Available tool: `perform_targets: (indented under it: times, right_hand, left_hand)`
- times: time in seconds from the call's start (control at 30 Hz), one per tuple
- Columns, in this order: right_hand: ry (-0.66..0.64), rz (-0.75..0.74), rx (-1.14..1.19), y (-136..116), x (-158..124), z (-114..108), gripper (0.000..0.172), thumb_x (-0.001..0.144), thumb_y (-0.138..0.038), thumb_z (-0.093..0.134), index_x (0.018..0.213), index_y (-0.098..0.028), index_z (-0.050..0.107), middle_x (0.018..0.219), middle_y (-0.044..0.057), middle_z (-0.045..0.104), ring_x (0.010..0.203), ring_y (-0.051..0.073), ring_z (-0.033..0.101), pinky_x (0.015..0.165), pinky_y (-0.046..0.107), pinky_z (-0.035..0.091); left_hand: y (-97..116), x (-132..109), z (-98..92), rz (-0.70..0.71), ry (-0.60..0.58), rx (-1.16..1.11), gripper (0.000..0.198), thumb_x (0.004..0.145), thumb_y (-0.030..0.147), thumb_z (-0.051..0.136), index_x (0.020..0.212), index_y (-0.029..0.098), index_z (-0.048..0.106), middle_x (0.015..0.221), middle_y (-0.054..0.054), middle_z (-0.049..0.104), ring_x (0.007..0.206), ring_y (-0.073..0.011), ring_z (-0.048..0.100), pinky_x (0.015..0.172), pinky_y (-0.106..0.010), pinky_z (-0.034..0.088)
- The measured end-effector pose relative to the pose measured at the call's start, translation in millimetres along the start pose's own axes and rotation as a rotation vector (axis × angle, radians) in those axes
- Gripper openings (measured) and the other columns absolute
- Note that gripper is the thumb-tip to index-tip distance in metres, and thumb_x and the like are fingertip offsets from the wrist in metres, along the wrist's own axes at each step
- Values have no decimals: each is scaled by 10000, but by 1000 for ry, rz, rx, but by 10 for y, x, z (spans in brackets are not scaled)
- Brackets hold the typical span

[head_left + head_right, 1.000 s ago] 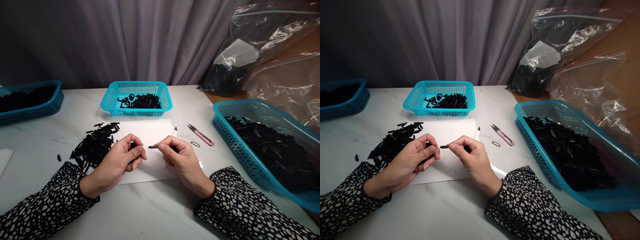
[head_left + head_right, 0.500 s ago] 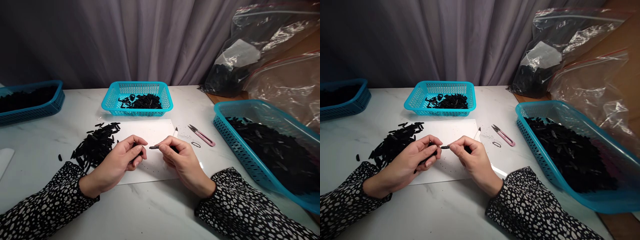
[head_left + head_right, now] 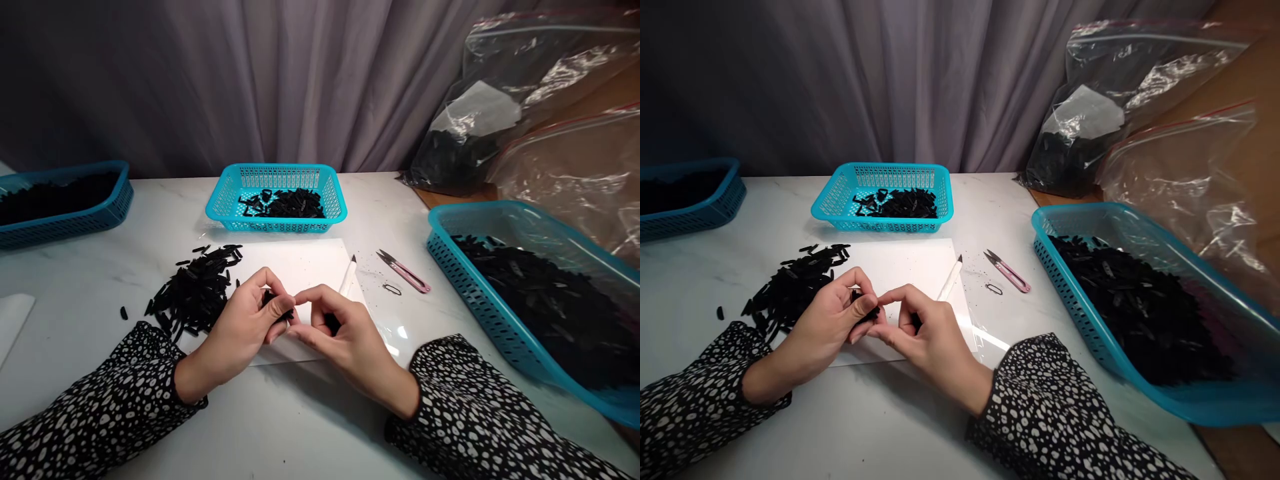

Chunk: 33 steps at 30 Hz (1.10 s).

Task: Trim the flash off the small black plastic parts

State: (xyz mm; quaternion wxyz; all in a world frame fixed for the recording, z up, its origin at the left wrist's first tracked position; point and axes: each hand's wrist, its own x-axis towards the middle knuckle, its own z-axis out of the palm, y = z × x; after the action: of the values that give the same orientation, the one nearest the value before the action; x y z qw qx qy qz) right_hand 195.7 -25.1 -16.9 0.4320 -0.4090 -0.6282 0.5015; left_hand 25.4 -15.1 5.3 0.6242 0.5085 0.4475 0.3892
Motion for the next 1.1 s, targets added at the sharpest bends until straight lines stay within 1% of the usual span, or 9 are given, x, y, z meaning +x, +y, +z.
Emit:
perform_targets:
  times: [0.1,0.17,0.27,0.37,0.53,0.67,0.8,0.93,1.1]
  right_hand:
    - [36,-73,-108,21,-32,20,101,867,-279,677,891,-187,710,518,-79,422,462,95,338,456,244,284]
    - [54,-115,-146,21,-36,11,117,884,-261,658,834,-181,728,517,-50,507,456,95,354,443,245,290]
    - [84,-164,-127,0,-19,-17,96,865,-243,691,856,-174,756,589,2,653,470,103,438,447,249,343]
    - [127,-189,-78,-22,3,-48,92,848,-245,715,887,-193,780,664,28,721,519,124,538,484,264,410]
    - [197,-180,-6,-12,24,-86,62,819,-239,730,808,-213,785,644,16,702,510,125,536,466,265,408]
    - [214,-163,17,1,31,-98,47,806,-224,739,786,-213,780,618,2,665,499,118,502,454,260,389]
    - [213,-165,24,-6,32,-95,42,800,-206,741,783,-210,780,609,-3,657,486,111,480,444,255,374]
    - [213,-150,6,-19,31,-91,40,803,-224,739,783,-213,772,609,-3,663,481,112,476,444,259,376]
    - [197,-100,37,-37,24,-101,70,806,-263,737,787,-200,762,631,14,696,477,117,468,449,263,375]
  left_hand:
    - [7,-8,21,-15,-20,18,396,834,520,690,764,202,465,505,80,518,424,-55,366,432,-192,257]
    - [29,-21,31,-34,-43,30,384,853,521,666,768,203,468,480,93,467,419,-58,354,420,-193,225]
    - [59,-44,30,-56,-62,11,326,908,482,609,796,199,490,541,77,495,443,-54,369,430,-191,229]
    - [67,-52,16,-53,-57,-42,269,937,431,584,822,199,512,568,72,499,464,-54,382,448,-191,246]
    - [66,-46,1,-5,-32,-35,219,935,376,603,838,190,539,731,-11,678,473,-52,382,461,-213,267]
    - [89,-58,2,-11,-40,-27,204,933,370,605,848,193,551,751,-24,696,485,-58,388,467,-218,273]
    - [124,-80,-4,-25,-47,-36,183,944,344,577,844,193,548,765,-28,694,496,-63,390,463,-219,266]
    - [128,-86,-25,-50,-46,-39,74,910,255,578,877,195,550,761,-26,671,508,-73,391,461,-225,256]
    - [93,-65,-40,-14,12,25,18,903,216,577,903,209,561,587,53,503,517,-86,398,481,-223,265]
